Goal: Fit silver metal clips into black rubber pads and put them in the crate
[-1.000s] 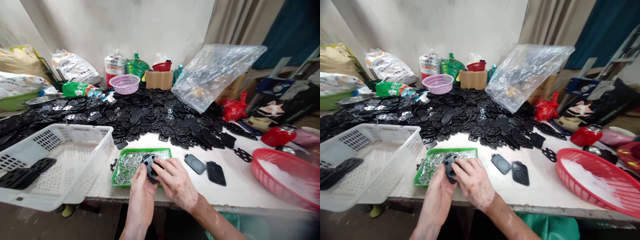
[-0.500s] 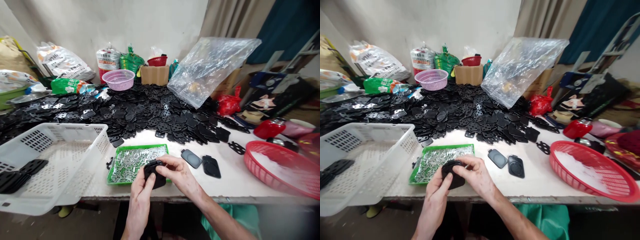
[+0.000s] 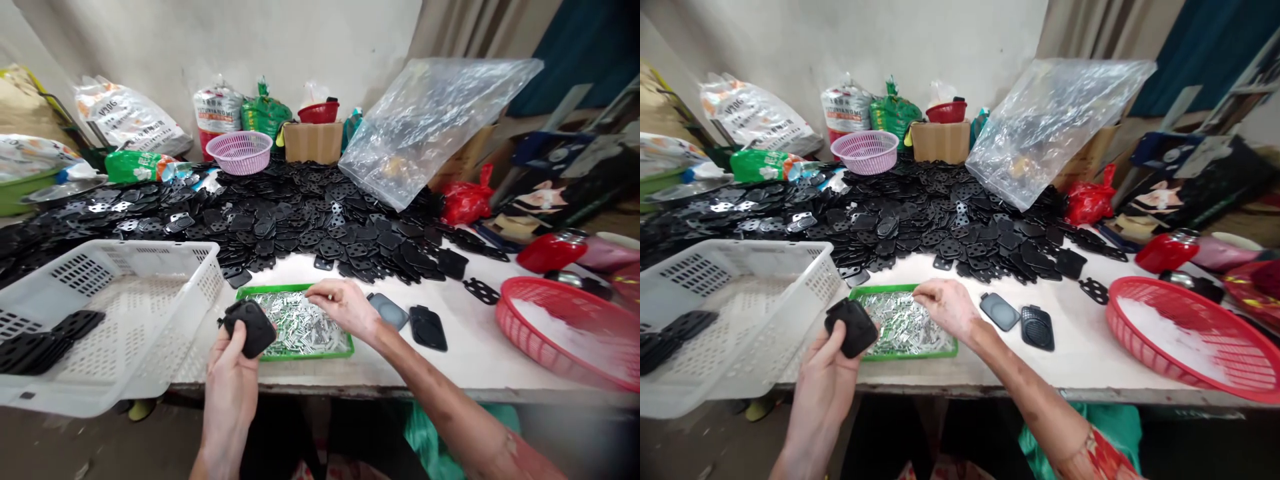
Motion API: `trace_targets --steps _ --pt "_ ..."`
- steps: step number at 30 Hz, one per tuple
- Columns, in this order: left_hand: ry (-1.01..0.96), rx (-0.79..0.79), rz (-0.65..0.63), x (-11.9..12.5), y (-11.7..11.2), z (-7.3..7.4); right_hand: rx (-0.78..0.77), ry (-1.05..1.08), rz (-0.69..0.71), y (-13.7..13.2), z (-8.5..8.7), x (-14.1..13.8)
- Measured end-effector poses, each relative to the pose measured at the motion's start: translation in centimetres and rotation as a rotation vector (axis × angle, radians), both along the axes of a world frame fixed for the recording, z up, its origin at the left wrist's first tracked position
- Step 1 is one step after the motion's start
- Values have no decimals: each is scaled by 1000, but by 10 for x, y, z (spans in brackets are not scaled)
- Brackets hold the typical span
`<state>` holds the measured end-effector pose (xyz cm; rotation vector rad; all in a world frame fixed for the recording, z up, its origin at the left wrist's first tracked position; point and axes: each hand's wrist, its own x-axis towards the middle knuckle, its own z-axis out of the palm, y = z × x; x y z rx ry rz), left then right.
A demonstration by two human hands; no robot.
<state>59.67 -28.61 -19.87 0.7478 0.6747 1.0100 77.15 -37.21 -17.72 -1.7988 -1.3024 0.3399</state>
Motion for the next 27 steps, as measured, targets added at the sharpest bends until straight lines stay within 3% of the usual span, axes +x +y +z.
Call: trace_targets --steps 4,7,15,27 --pt "-28 -32 39 -4 13 1 -251 -527 269 19 -7 -10" --pt "-20 -35 22 -5 10 -2 -357 -697 391 27 -12 -22" --pt "-76 -36 -22 -7 8 -7 -298 -742 513 14 -16 -17" --pt "-46 -45 4 -9 10 -5 -357 -793 435 13 -15 -20"
